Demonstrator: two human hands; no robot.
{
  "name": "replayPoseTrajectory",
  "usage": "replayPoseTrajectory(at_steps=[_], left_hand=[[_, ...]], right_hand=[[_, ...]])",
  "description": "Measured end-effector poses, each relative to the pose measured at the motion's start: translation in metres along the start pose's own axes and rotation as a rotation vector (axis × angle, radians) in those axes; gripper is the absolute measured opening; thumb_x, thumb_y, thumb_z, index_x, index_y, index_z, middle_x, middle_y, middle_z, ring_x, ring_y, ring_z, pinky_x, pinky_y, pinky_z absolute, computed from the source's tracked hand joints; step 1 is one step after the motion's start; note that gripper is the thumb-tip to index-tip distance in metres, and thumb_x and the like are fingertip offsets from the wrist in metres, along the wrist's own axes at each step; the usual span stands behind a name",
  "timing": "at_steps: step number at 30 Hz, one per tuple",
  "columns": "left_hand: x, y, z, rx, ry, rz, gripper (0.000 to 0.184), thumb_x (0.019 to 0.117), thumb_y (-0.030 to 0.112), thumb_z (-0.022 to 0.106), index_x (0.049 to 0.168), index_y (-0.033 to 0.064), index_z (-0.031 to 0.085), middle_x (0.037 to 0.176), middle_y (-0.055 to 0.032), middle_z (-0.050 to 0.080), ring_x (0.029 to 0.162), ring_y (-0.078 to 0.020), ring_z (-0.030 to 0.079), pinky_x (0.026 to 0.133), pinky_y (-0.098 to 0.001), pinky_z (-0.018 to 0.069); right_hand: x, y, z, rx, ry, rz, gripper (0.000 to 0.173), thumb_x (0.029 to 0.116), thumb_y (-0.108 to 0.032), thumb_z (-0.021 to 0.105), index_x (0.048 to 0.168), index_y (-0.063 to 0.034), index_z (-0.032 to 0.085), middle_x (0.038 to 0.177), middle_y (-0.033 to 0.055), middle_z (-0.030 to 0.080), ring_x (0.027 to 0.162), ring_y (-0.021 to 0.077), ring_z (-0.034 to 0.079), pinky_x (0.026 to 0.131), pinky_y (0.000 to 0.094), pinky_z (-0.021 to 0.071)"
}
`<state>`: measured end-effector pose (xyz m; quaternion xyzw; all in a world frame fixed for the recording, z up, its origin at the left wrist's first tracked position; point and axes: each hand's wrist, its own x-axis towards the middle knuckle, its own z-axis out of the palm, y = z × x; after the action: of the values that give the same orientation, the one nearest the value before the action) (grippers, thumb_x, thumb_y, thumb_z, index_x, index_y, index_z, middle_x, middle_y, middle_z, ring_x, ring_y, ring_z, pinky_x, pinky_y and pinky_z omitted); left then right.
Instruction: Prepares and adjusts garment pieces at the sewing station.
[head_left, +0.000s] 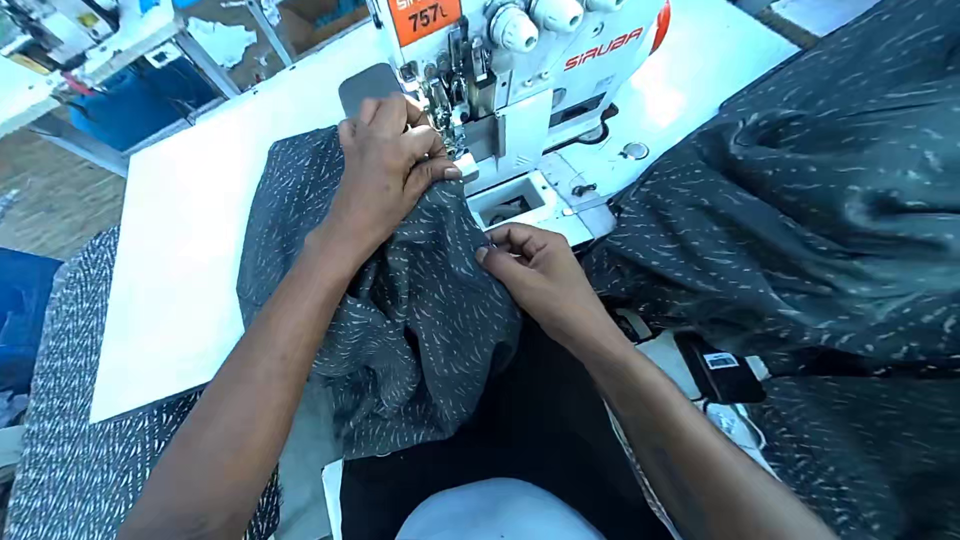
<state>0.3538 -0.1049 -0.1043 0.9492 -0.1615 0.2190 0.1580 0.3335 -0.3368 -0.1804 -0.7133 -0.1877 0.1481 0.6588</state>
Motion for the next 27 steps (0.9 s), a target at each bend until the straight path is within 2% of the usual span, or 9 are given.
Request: replayPoseTrajectory(at_steps=[2, 4, 6, 7, 11, 16, 22, 24, 27], left_hand=[[-0.008, 0.024, -0.004, 0.144, 0.004, -0.041, 0.026, 0.1038, 0.033, 0.06, 0.101, 0.0124, 0.075, 0.118, -0.0147, 0.062, 0.107, -0.0335, 0.056, 0.088, -0.0522, 0.0413], [-0.03, 0.047, 0.001, 0.178, -0.027, -0.129, 0.035, 0.1083, 0.032, 0.049, 0.123, 0.0095, 0.071, 0.125, -0.0154, 0.061, 0.114, -0.0342, 0.058, 0.095, -0.0519, 0.0471], [-0.046, 0.053, 0.011, 0.201, -0.061, -0.168, 0.049, 0.1081, 0.042, 0.042, 0.144, 0.0129, 0.06, 0.14, -0.0157, 0.056, 0.13, -0.035, 0.05, 0.108, -0.0522, 0.0412], [-0.048, 0.052, 0.014, 0.213, -0.07, -0.165, 0.053, 0.107, 0.046, 0.041, 0.147, 0.0156, 0.056, 0.144, -0.0165, 0.053, 0.133, -0.0356, 0.048, 0.109, -0.0525, 0.0391], [-0.037, 0.048, 0.01, 0.21, -0.116, -0.163, 0.055, 0.1042, 0.052, 0.04, 0.149, 0.0242, 0.056, 0.148, -0.0135, 0.052, 0.137, -0.0356, 0.044, 0.111, -0.0553, 0.0349], [-0.035, 0.063, 0.008, 0.188, -0.121, -0.243, 0.052, 0.105, 0.05, 0.04, 0.146, 0.024, 0.059, 0.144, -0.0107, 0.053, 0.132, -0.0327, 0.046, 0.105, -0.0549, 0.0344], [-0.032, 0.059, 0.023, 0.232, -0.079, -0.266, 0.057, 0.102, 0.049, 0.04, 0.151, 0.0239, 0.055, 0.15, -0.0137, 0.05, 0.138, -0.0342, 0.042, 0.112, -0.0553, 0.0305], [-0.036, 0.061, 0.021, 0.195, -0.082, -0.263, 0.059, 0.1032, 0.046, 0.04, 0.154, 0.0186, 0.05, 0.154, -0.0142, 0.046, 0.14, -0.034, 0.042, 0.113, -0.0553, 0.0307], [-0.042, 0.054, 0.01, -0.015, -0.056, -0.268, 0.064, 0.1038, 0.036, 0.041, 0.159, 0.0038, 0.03, 0.157, -0.011, 0.046, 0.147, -0.0257, 0.04, 0.124, -0.0552, 0.0232]], right_hand=[[0.005, 0.002, -0.001, -0.039, 0.009, -0.031, 0.012, 0.0982, -0.017, 0.061, 0.1, -0.0101, 0.07, 0.076, -0.0003, 0.068, 0.062, 0.0105, 0.065, 0.054, 0.028, 0.0546], [0.002, 0.005, -0.004, 0.005, -0.002, -0.024, 0.011, 0.0995, -0.015, 0.059, 0.103, -0.0088, 0.067, 0.071, 0.0014, 0.065, 0.058, 0.0112, 0.06, 0.051, 0.0269, 0.0504], [0.0, 0.006, -0.009, 0.08, -0.045, 0.01, 0.012, 0.102, -0.015, 0.057, 0.108, -0.0068, 0.065, 0.069, 0.0044, 0.062, 0.055, 0.0132, 0.059, 0.049, 0.0273, 0.0497], [0.0, 0.006, -0.011, 0.104, -0.063, 0.017, 0.013, 0.1025, -0.015, 0.057, 0.109, -0.0065, 0.064, 0.068, 0.005, 0.063, 0.054, 0.0133, 0.059, 0.048, 0.027, 0.0505], [0.005, 0.001, -0.019, 0.16, -0.103, -0.042, 0.01, 0.1021, -0.014, 0.057, 0.105, -0.0058, 0.062, 0.067, 0.0056, 0.061, 0.054, 0.0124, 0.059, 0.048, 0.0254, 0.0499], [0.006, 0.005, -0.026, 0.324, -0.094, -0.009, 0.006, 0.0954, -0.011, 0.058, 0.094, -0.0079, 0.063, 0.067, 0.0039, 0.06, 0.056, 0.0104, 0.059, 0.05, 0.0244, 0.0502], [0.018, 0.003, -0.024, 0.447, -0.076, -0.017, 0.005, 0.094, -0.008, 0.057, 0.09, -0.0083, 0.06, 0.075, 0.0042, 0.06, 0.064, 0.0095, 0.06, 0.056, 0.0244, 0.0527], [0.017, 0.002, -0.021, 0.504, -0.064, -0.012, 0.005, 0.0935, -0.008, 0.057, 0.09, -0.0082, 0.062, 0.076, 0.0045, 0.061, 0.065, 0.0096, 0.061, 0.057, 0.0247, 0.0534], [0.023, 0.001, -0.013, 0.563, -0.024, -0.007, 0.006, 0.0946, -0.007, 0.058, 0.092, -0.0088, 0.063, 0.078, 0.0035, 0.062, 0.067, 0.0087, 0.062, 0.06, 0.0243, 0.0544]])
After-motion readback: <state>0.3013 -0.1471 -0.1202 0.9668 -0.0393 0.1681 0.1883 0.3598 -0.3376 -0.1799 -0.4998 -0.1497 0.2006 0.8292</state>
